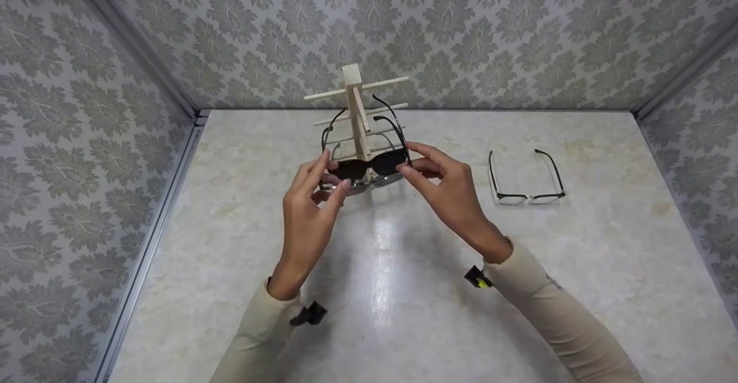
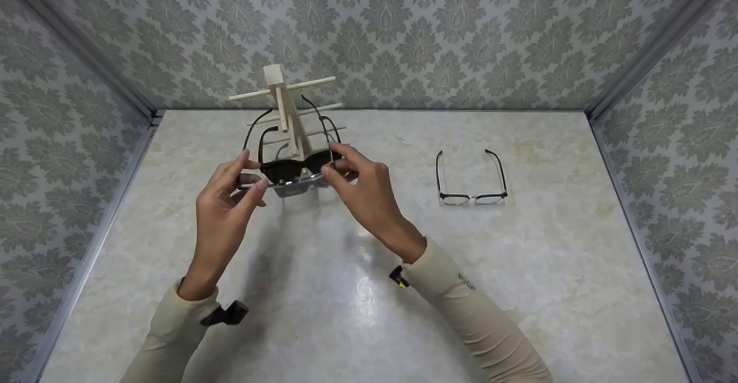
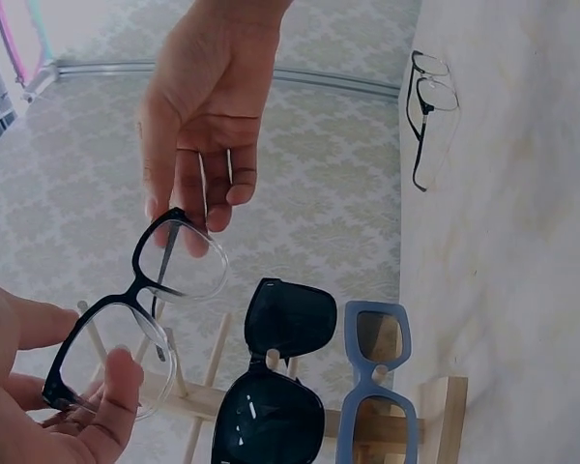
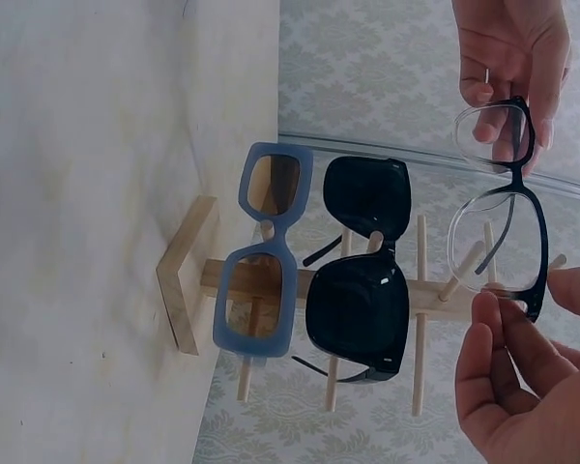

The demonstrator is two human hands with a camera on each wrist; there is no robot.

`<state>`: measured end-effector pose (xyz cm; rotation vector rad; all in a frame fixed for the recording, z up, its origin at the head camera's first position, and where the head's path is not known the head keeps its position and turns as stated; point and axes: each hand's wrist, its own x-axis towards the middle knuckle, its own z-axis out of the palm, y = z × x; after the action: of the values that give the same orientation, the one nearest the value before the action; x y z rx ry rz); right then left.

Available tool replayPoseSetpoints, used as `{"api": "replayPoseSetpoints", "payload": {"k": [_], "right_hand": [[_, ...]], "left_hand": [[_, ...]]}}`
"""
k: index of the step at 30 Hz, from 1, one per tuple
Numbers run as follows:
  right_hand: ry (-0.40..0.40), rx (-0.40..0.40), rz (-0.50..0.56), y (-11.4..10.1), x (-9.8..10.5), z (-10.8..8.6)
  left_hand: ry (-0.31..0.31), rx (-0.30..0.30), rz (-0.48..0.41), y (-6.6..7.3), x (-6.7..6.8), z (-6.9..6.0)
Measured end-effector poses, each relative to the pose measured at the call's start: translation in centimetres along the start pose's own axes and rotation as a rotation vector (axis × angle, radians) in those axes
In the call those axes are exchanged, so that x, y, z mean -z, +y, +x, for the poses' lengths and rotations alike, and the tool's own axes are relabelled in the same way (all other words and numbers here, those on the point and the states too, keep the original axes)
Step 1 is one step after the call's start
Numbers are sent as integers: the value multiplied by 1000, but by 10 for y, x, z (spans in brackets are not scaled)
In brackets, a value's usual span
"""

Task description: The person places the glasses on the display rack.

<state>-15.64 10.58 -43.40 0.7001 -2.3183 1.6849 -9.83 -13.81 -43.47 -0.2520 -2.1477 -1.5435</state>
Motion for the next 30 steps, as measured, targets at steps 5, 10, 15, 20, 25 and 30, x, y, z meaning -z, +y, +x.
{"api": "replayPoseSetpoints", "payload": {"k": [5,10,15,20,25,30], "right_hand": [[7,0,8,0,0,2],[5,-31,32,-1,2,7],[5,-61,67,-2,8,16],[-16,-84,69,-3,12,28],[-25,-98,70,-2,13,40],[-23,-125,71,1,13,50]], "left_hand": [[11,15,8,2,1,3],[0,50,34,2,2,10],[-41,79,102,4,3,18],[-71,94,138,5,5,28],[-97,95,165,4,6,38],[-121,129,180,1,6,47]]}}
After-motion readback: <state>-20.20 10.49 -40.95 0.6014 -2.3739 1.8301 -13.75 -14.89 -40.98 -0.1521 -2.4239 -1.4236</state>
